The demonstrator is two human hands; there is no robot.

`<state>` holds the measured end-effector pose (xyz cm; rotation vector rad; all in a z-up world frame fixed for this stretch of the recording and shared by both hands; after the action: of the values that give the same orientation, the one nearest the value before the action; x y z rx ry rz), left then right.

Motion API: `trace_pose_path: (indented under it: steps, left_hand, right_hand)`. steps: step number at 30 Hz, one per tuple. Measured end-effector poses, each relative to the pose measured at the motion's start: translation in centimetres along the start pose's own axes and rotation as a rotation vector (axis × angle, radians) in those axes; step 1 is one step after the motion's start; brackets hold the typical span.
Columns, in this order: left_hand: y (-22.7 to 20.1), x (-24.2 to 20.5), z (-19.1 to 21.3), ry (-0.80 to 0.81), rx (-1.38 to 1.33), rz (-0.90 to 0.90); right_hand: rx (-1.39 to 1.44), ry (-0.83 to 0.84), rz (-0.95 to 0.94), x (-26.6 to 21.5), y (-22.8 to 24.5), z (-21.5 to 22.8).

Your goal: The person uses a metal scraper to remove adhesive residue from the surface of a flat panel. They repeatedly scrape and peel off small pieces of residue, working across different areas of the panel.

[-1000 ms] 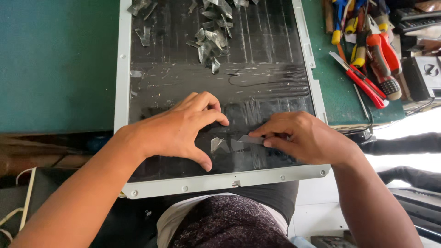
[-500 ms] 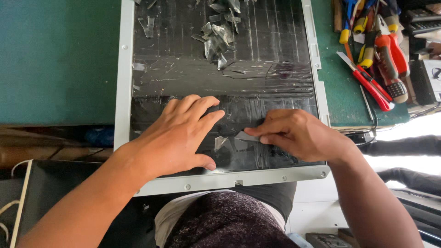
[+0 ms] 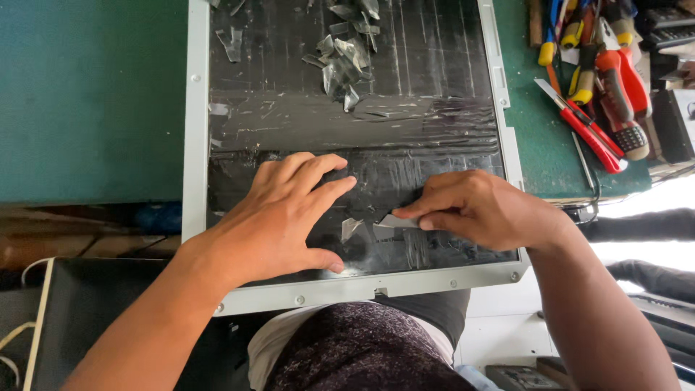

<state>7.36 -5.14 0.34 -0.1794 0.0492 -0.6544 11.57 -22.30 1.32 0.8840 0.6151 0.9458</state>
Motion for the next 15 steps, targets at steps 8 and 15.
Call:
trace_pose_path:
  steps: [8,15]
  left_hand:
    - [0.1,0.1,-0.1,0.031,-0.001,0.005]
    - [0.2,0.2,-0.3,0.094,-0.036,0.026]
  right_hand:
    - [-0.051,0.026,-0.052,0.1,-0.1,0.3]
    - [-0.105,-0.063,0.106,1.5,1.1,0.2]
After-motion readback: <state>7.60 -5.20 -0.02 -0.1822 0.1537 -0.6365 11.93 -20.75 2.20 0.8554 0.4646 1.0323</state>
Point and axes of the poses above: each hand's wrist, its own x-axis towards the middle knuckle, its own z-axis out of the back of the hand, y = z × x, the point moved 10 cm from there along x, towards the middle knuckle, and after that the axes turned 14 degrees about x, right-handed, at the moved point
